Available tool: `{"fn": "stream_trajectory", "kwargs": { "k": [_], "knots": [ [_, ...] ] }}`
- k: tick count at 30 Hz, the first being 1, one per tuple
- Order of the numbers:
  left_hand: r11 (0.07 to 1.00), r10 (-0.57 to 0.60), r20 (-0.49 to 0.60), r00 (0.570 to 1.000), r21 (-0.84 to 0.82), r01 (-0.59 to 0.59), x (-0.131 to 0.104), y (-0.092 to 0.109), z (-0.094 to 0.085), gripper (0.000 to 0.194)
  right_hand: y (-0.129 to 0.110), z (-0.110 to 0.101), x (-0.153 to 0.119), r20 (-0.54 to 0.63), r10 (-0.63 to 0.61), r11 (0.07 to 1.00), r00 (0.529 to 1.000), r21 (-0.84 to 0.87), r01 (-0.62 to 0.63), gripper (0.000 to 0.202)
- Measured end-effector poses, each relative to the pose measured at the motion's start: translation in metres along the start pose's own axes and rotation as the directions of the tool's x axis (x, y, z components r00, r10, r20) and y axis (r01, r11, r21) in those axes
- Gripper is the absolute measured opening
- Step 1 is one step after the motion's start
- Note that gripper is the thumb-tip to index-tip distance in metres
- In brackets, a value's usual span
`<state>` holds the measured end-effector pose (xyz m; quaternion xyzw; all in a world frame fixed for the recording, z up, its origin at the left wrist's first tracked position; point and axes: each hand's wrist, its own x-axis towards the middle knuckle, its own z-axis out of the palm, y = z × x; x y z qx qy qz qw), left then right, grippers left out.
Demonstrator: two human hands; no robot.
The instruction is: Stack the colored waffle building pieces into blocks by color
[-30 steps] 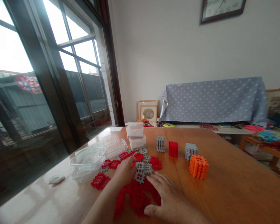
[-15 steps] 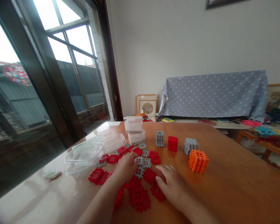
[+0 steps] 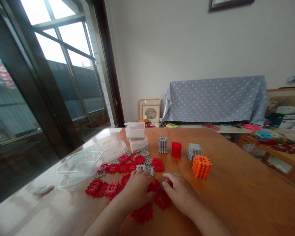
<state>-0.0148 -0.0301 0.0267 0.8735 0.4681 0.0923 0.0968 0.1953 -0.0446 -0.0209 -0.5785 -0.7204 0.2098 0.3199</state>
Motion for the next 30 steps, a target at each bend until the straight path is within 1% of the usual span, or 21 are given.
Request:
{"fn": "stream_trajectory", "kwargs": {
  "k": [5,8,10,12,14,19,23,27,30],
  "knots": [
    [0.999,0.007,-0.027,1.0,0.047,-0.006,0.001,0.0,0.002,0.012,-0.009,-0.004,-0.003,-0.002,-0.004,1.0,1.0,0.009,0.004,0.028],
    [0.996,0.051,-0.051,0.997,0.078,-0.047,0.002,0.002,0.003,0.01,-0.01,-0.006,-0.003,-0.016,-0.011,1.0,1.0,0.016,0.011,0.026],
    [0.993,0.069,-0.065,0.995,0.1,-0.062,0.004,0.003,0.003,0.014,-0.008,-0.007,-0.003,-0.025,-0.002,1.0,1.0,0.025,0.002,0.027],
    [0.993,0.058,-0.077,0.995,0.104,-0.05,0.005,0.004,0.002,0.02,-0.006,-0.008,-0.002,-0.032,0.012,0.999,0.999,0.032,-0.011,0.028],
    [0.997,0.024,-0.082,0.996,0.082,-0.018,0.005,0.003,0.0,0.022,-0.004,-0.009,-0.001,-0.042,0.026,0.999,0.999,0.042,-0.025,0.03],
    [0.999,-0.025,-0.096,0.995,0.043,0.029,0.004,-0.002,-0.002,0.014,0.001,-0.011,0.0,-0.074,0.047,0.996,0.996,0.077,-0.041,0.032],
    [0.998,-0.019,-0.051,0.999,0.051,0.022,0.004,-0.004,0.001,0.026,0.005,-0.008,0.001,-0.077,0.065,0.992,0.995,0.112,-0.056,0.033],
    [0.996,0.008,-0.042,0.999,0.092,-0.004,0.004,-0.001,0.0,0.018,0.003,-0.004,0.0,-0.069,0.043,0.991,0.997,0.132,-0.033,0.032],
    [0.995,0.014,-0.077,0.997,0.102,-0.006,0.005,0.002,-0.003,0.022,0.001,-0.003,0.0,-0.08,0.024,0.992,0.996,0.124,-0.014,0.032]
  ]
}}
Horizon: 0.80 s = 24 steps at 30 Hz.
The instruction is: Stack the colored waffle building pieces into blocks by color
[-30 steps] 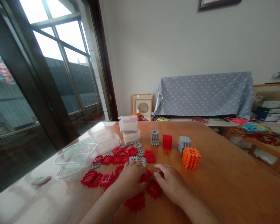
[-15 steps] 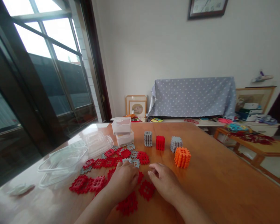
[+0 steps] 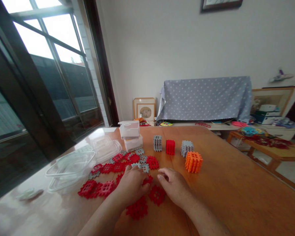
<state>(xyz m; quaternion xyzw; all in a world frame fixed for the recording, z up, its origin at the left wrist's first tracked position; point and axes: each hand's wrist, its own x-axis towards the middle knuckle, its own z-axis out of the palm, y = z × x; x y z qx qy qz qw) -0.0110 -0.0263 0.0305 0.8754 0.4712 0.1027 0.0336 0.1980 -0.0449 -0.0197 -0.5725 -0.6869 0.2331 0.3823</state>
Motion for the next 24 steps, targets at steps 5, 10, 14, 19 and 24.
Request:
{"fn": "stream_trajectory", "kwargs": {
  "k": [5,10,14,19,24],
  "knots": [
    [0.976,-0.141,-0.154,0.978,-0.185,0.112,0.009,-0.004,0.006,0.023,0.005,0.003,0.004,-0.079,-0.036,0.998,0.996,-0.046,0.032,0.038],
    [0.487,-0.388,-0.073,0.919,-0.863,0.137,0.021,-0.011,0.019,0.023,0.001,0.009,0.004,-0.179,-0.061,0.994,0.982,-0.103,0.043,0.058],
    [-0.01,-0.375,0.117,0.919,-0.992,0.123,0.021,-0.011,0.022,0.028,-0.016,0.014,0.003,-0.193,-0.101,0.989,0.976,-0.122,0.079,0.068],
    [-0.203,-0.296,0.203,0.933,-0.968,0.146,0.019,-0.006,0.022,0.03,-0.026,0.018,0.008,-0.25,-0.112,0.986,0.962,-0.152,0.075,0.064],
    [-0.326,-0.294,0.262,0.919,-0.931,0.161,0.02,-0.005,0.024,0.027,-0.021,0.019,0.017,-0.283,-0.119,0.989,0.952,-0.114,0.09,0.059]
  ]
}}
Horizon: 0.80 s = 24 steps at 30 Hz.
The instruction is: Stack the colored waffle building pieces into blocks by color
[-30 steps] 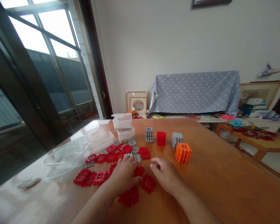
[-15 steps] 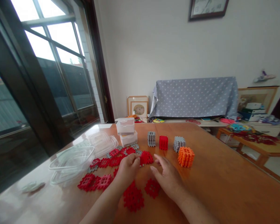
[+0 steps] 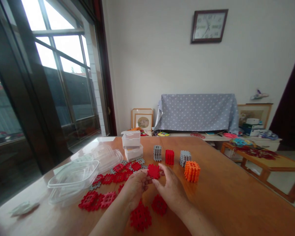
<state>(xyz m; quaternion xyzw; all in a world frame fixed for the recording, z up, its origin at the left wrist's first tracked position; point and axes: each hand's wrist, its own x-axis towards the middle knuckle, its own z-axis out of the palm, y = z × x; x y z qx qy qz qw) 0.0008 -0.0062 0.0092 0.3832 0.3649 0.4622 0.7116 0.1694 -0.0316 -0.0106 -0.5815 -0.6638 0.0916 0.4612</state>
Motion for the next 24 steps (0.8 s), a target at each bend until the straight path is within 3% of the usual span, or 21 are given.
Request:
{"fn": "stream_trajectory", "kwargs": {
  "k": [7,10,15,17,21,24],
  "knots": [
    [1.0,0.0,0.088,0.996,-0.018,0.001,0.001,-0.002,0.0,0.03,0.002,-0.005,0.002,0.053,0.062,0.985,0.997,0.157,-0.07,0.048],
    [0.994,0.084,0.133,0.988,0.051,-0.092,0.0,-0.004,0.003,0.032,0.003,-0.013,-0.001,0.086,0.065,0.969,0.994,0.232,-0.083,0.046],
    [0.935,0.209,0.266,0.941,0.227,-0.271,-0.002,-0.011,0.007,0.063,0.01,-0.028,-0.004,0.174,0.042,0.956,0.984,0.278,-0.09,0.037],
    [0.863,0.211,0.299,0.931,0.389,-0.321,-0.002,-0.013,0.007,0.063,0.011,-0.033,-0.004,0.198,0.023,0.95,0.98,0.302,-0.083,0.035],
    [0.554,0.344,0.319,0.883,0.69,-0.465,-0.001,-0.012,0.006,0.047,0.007,-0.044,0.0,0.255,-0.03,0.94,0.966,0.335,-0.059,0.031],
    [0.418,0.341,0.324,0.883,0.789,-0.451,-0.001,-0.008,0.01,0.033,0.005,-0.047,0.001,0.298,-0.033,0.935,0.954,0.347,-0.076,0.029]
  ]
}}
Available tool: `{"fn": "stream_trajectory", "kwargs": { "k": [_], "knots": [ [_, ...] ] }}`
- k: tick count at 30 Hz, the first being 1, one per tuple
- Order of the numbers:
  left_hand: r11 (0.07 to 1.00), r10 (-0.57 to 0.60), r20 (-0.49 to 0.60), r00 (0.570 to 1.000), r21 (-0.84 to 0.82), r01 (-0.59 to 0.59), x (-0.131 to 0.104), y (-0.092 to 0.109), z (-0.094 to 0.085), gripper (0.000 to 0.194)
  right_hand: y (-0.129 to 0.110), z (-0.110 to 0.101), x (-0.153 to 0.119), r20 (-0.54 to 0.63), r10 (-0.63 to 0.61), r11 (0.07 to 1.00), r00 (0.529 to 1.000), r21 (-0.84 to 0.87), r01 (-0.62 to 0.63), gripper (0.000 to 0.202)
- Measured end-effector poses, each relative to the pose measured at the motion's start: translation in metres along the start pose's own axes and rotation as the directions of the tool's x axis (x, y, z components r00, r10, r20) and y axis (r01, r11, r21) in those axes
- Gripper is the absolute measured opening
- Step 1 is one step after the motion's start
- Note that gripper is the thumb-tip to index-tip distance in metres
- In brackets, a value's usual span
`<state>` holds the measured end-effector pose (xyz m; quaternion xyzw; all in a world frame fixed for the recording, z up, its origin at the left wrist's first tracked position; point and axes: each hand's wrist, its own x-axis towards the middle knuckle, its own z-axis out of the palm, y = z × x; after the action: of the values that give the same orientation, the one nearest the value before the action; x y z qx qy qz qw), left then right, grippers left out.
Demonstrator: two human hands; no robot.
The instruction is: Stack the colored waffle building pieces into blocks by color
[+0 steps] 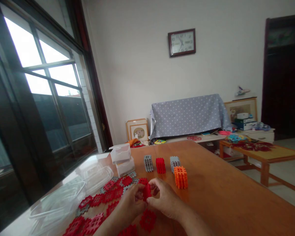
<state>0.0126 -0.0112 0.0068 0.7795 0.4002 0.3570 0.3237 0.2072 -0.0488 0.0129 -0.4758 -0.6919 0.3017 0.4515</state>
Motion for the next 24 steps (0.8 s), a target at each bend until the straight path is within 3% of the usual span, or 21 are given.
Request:
{"fn": "stream_trajectory", "kwargs": {
  "k": [5,7,10,12,15,20,24],
  "knots": [
    [0.996,-0.054,0.04,0.998,0.069,0.051,0.011,0.011,-0.006,0.025,0.008,-0.003,0.003,0.031,0.074,0.974,0.997,0.214,-0.079,0.043],
    [0.997,-0.039,0.047,0.998,0.072,0.036,0.02,0.015,-0.012,0.028,0.016,-0.005,0.006,0.009,0.167,0.96,0.986,0.226,-0.164,0.039],
    [0.984,0.017,0.039,0.999,0.177,-0.023,0.042,0.019,-0.023,0.037,0.033,-0.005,0.013,-0.099,0.287,0.957,0.953,0.085,-0.279,0.038],
    [0.95,0.082,0.037,0.996,0.299,-0.089,0.062,0.024,-0.028,0.04,0.044,-0.002,0.016,-0.149,0.273,0.962,0.951,0.013,-0.274,0.03],
    [0.845,0.178,0.123,0.976,0.49,-0.216,0.098,0.036,-0.029,0.033,0.053,0.006,0.015,-0.163,0.201,0.975,0.966,-0.064,-0.213,0.019],
    [0.69,0.226,0.255,0.94,0.64,-0.339,0.158,0.058,-0.016,0.031,0.059,0.017,0.009,-0.13,0.181,0.896,0.975,-0.387,-0.217,0.015],
    [0.601,0.208,0.321,0.924,0.703,-0.379,0.196,0.059,-0.001,0.03,0.059,0.017,0.012,-0.113,0.221,0.851,0.969,-0.464,-0.248,0.017]
  ]
}}
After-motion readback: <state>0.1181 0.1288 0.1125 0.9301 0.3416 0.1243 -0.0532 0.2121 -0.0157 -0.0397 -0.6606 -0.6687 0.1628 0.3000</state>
